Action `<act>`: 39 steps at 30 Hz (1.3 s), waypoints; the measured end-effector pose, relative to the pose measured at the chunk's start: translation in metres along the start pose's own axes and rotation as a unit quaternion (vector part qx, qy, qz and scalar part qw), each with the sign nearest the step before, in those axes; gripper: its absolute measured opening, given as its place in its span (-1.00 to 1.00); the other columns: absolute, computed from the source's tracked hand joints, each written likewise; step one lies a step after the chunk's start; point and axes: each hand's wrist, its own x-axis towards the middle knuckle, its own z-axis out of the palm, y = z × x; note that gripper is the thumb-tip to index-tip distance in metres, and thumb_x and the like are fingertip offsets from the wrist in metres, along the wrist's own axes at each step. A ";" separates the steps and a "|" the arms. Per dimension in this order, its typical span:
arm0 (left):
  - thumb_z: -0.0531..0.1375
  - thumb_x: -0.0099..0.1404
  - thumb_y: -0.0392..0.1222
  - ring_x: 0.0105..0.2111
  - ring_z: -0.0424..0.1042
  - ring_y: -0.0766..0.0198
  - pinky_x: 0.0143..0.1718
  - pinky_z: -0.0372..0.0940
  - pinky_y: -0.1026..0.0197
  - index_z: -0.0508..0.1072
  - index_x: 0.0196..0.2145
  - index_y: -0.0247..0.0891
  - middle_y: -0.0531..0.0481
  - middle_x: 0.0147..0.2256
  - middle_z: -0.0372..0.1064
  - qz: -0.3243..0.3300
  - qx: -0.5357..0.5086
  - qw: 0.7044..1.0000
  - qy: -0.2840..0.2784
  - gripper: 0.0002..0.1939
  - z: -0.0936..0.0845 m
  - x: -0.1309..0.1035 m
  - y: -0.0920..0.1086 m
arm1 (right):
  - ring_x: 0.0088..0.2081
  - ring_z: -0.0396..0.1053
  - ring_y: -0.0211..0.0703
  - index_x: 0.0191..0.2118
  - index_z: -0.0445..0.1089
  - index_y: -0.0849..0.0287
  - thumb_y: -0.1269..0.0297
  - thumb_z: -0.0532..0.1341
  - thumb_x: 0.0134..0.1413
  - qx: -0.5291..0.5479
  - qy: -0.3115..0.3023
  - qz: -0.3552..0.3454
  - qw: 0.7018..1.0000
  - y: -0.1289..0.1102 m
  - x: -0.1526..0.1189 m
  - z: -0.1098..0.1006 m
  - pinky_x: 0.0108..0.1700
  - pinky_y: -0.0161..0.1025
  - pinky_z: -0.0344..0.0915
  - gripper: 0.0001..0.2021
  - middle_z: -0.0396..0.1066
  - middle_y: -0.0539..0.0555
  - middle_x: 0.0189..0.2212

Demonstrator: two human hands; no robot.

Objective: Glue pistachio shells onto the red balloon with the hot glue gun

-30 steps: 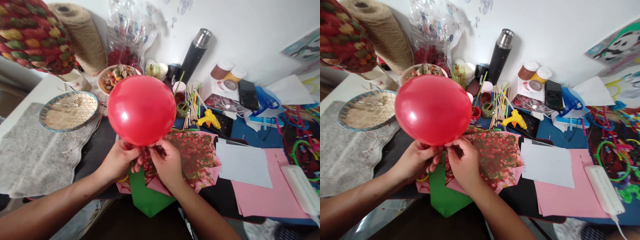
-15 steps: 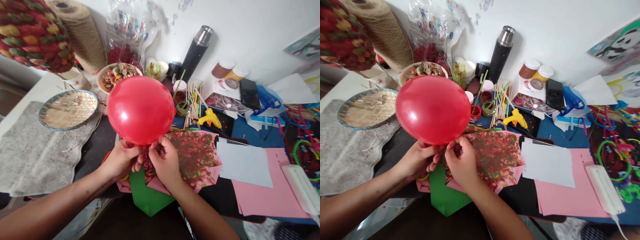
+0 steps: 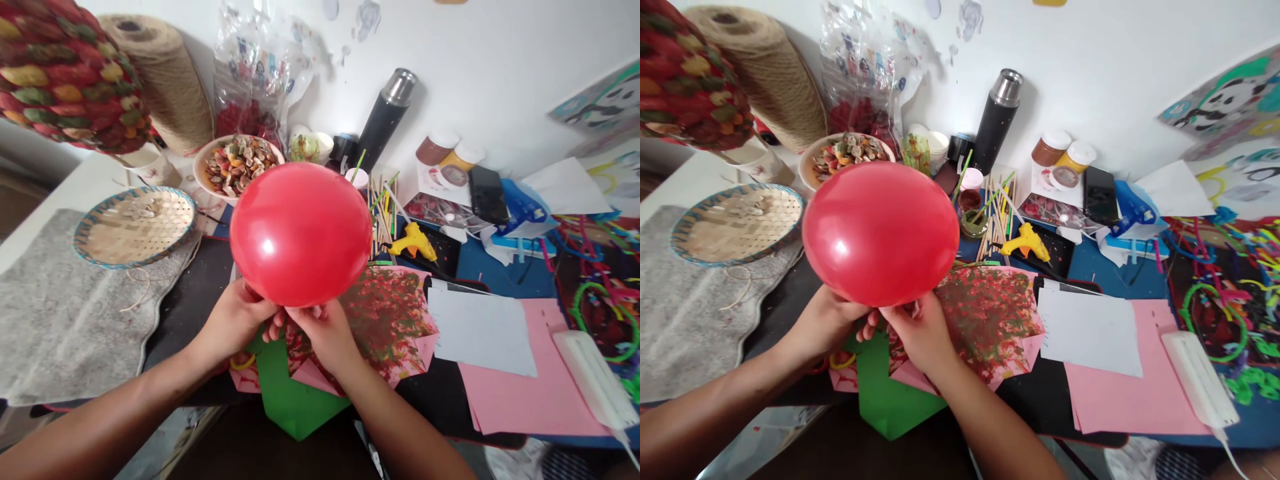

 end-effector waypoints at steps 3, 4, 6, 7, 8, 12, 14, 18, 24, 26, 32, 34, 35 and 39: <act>0.60 0.11 0.12 -0.67 0.43 0.30 -0.63 0.34 0.31 0.49 -0.50 -0.21 0.05 -0.62 0.48 0.020 0.036 0.999 0.004 -0.54 0.001 -0.002 0.005 | -0.58 0.46 -0.09 -0.41 0.49 0.02 -0.21 0.51 0.21 -0.022 0.026 0.008 0.999 0.000 0.005 0.002 -0.41 -0.11 0.49 -0.55 0.45 -0.07 -0.57; 0.57 0.15 0.11 -0.66 0.44 0.29 -0.61 0.35 0.30 0.49 -0.49 -0.20 0.04 -0.62 0.48 0.027 0.047 0.999 0.002 -0.56 0.002 -0.003 0.006 | -0.59 0.44 -0.10 -0.44 0.47 0.02 -0.20 0.51 0.20 -0.039 0.044 0.010 0.998 0.000 0.006 0.002 -0.43 -0.12 0.47 -0.55 0.44 -0.07 -0.59; 0.52 0.23 0.11 -0.64 0.45 0.27 -0.57 0.37 0.28 0.51 -0.50 -0.20 0.02 -0.62 0.50 0.047 0.082 0.995 0.012 -0.60 0.002 -0.006 0.006 | -0.60 0.41 -0.10 -0.48 0.43 0.01 -0.16 0.52 0.18 -0.069 0.074 0.010 0.995 0.000 0.008 0.001 -0.47 -0.16 0.41 -0.55 0.44 -0.06 -0.62; 0.50 0.24 0.09 -0.62 0.45 0.26 -0.56 0.38 0.27 0.53 -0.50 -0.20 0.01 -0.61 0.51 0.061 0.102 0.992 0.027 -0.61 0.002 -0.007 0.006 | -0.59 0.40 -0.10 -0.48 0.41 0.01 -0.13 0.54 0.17 -0.078 0.083 0.006 0.993 0.000 0.008 0.000 -0.48 -0.18 0.38 -0.55 0.44 -0.06 -0.64; 0.50 0.24 0.08 -0.61 0.46 0.24 -0.54 0.38 0.27 0.55 -0.50 -0.20 0.00 -0.61 0.52 0.074 0.120 0.989 0.043 -0.63 0.002 -0.008 0.005 | -0.59 0.39 -0.11 -0.48 0.40 0.01 -0.10 0.55 0.16 -0.083 0.091 0.002 0.992 -0.001 0.008 0.000 -0.49 -0.19 0.35 -0.55 0.43 -0.06 -0.65; 0.49 0.29 0.13 -0.57 0.52 0.17 -0.49 0.44 0.22 0.60 -0.48 -0.18 -0.04 -0.57 0.58 0.089 0.117 0.989 0.033 -0.62 0.003 -0.013 0.004 | -0.61 0.32 -0.16 -0.48 0.34 0.01 -0.08 0.55 0.14 -0.099 0.103 -0.012 0.990 -0.007 0.009 -0.001 -0.52 -0.22 0.29 -0.53 0.35 -0.10 -0.67; 0.45 0.34 0.18 -0.51 0.58 0.12 -0.43 0.51 0.18 0.63 -0.41 -0.18 -0.06 -0.50 0.63 0.082 0.090 0.993 0.001 -0.62 0.003 -0.015 0.006 | -0.61 0.28 -0.20 -0.43 0.37 0.02 -0.10 0.51 0.18 -0.101 0.114 -0.024 0.988 -0.010 0.009 -0.002 -0.54 -0.26 0.26 -0.57 0.38 -0.10 -0.62; 0.48 0.33 0.20 -0.44 0.55 0.18 -0.36 0.49 0.23 0.68 -0.30 -0.19 -0.03 -0.41 0.64 0.097 0.112 0.989 0.019 -0.62 -0.001 -0.011 0.008 | -0.64 0.15 -0.30 -0.38 0.38 0.05 -0.11 0.47 0.25 -0.104 0.110 -0.032 0.988 -0.014 0.010 -0.004 -0.58 -0.32 0.15 -0.59 0.30 -0.16 -0.62; 0.58 0.18 0.32 -0.41 0.50 0.19 -0.32 0.46 0.22 0.67 -0.31 -0.22 -0.02 -0.41 0.61 0.043 0.009 0.999 0.001 -0.48 0.002 -0.003 -0.002 | -0.67 0.07 -0.33 -0.38 0.32 0.04 -0.06 0.41 0.37 -0.109 0.069 -0.038 0.991 -0.019 0.008 0.000 -0.57 -0.32 0.08 -0.59 0.21 -0.21 -0.68; 0.64 0.07 0.30 -0.22 0.62 0.06 -0.09 0.55 0.12 0.69 -0.26 -0.22 -0.12 -0.26 0.70 0.036 -0.076 0.996 0.005 -0.44 0.008 -0.002 -0.005 | -0.68 0.03 -0.34 -0.37 0.31 0.03 -0.04 0.40 0.37 -0.111 0.052 -0.038 0.992 -0.019 0.008 0.001 -0.58 -0.32 0.03 -0.61 0.16 -0.24 -0.70; 0.77 -0.23 -0.04 -0.11 0.66 -0.03 -0.01 0.60 0.06 0.73 -0.16 -0.14 -0.10 -0.16 0.75 0.069 -0.194 0.975 0.081 -0.36 0.011 0.005 -0.009 | -0.70 -0.05 -0.35 -0.36 0.30 0.02 -0.12 0.46 0.32 -0.105 0.033 -0.015 0.994 -0.011 0.008 -0.001 -0.63 -0.33 -0.09 -0.55 0.06 -0.28 -0.71; 0.77 -0.23 -0.06 -0.17 0.66 0.01 -0.07 0.61 0.09 0.74 -0.19 -0.14 -0.07 -0.24 0.74 0.093 -0.197 0.973 0.081 -0.39 0.007 0.008 -0.010 | -0.70 -0.04 -0.36 -0.36 0.32 0.03 -0.17 0.46 0.31 -0.110 0.029 0.001 0.993 -0.011 0.007 -0.003 -0.62 -0.33 -0.09 -0.53 0.07 -0.28 -0.71; 0.77 -0.21 -0.05 -0.20 0.65 0.03 -0.11 0.60 0.11 0.75 -0.21 -0.14 -0.06 -0.28 0.73 0.097 -0.200 0.972 0.075 -0.42 0.005 0.010 -0.011 | -0.70 -0.03 -0.36 -0.35 0.33 0.04 -0.19 0.46 0.31 -0.111 0.024 0.009 0.993 -0.012 0.007 -0.004 -0.62 -0.33 -0.07 -0.52 0.09 -0.28 -0.71; 0.77 -0.19 -0.05 -0.27 0.63 0.08 -0.20 0.57 0.17 0.76 -0.25 -0.18 -0.06 -0.31 0.70 0.089 -0.211 0.972 0.051 -0.47 0.001 0.015 -0.010 | -0.68 -0.01 -0.36 -0.30 0.43 0.10 -0.24 0.43 0.32 -0.096 -0.008 0.036 0.995 -0.016 0.005 -0.006 -0.61 -0.33 -0.03 -0.52 0.14 -0.26 -0.69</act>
